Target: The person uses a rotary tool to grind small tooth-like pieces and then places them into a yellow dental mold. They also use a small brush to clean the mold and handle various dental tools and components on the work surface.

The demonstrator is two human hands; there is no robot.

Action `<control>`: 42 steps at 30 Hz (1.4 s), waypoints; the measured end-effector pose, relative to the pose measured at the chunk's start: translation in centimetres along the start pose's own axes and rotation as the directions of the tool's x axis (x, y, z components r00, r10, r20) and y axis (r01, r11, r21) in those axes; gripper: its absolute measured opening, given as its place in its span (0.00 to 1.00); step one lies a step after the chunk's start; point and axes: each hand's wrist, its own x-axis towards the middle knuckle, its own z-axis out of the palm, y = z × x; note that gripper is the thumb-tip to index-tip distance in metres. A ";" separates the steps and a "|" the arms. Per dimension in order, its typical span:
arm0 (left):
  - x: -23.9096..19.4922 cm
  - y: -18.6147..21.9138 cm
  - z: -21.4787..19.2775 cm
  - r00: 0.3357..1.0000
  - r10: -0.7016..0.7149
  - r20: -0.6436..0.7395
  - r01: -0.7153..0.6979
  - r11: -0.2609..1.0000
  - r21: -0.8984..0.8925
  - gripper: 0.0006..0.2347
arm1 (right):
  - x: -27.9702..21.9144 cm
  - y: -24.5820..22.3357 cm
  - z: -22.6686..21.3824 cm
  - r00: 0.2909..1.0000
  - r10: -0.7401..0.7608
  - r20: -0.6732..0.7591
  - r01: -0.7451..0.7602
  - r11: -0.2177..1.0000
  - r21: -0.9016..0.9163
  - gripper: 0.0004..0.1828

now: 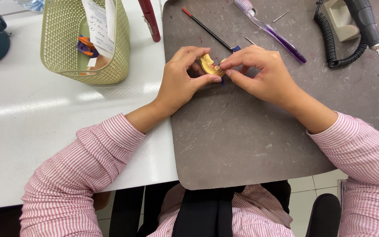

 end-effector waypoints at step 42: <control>0.0 0.5 -0.9 0.989 0.145 0.005 -0.136 0.910 0.391 0.21 | 0.6 0.2 -0.6 0.975 -0.210 0.077 0.223 0.942 -0.251 0.23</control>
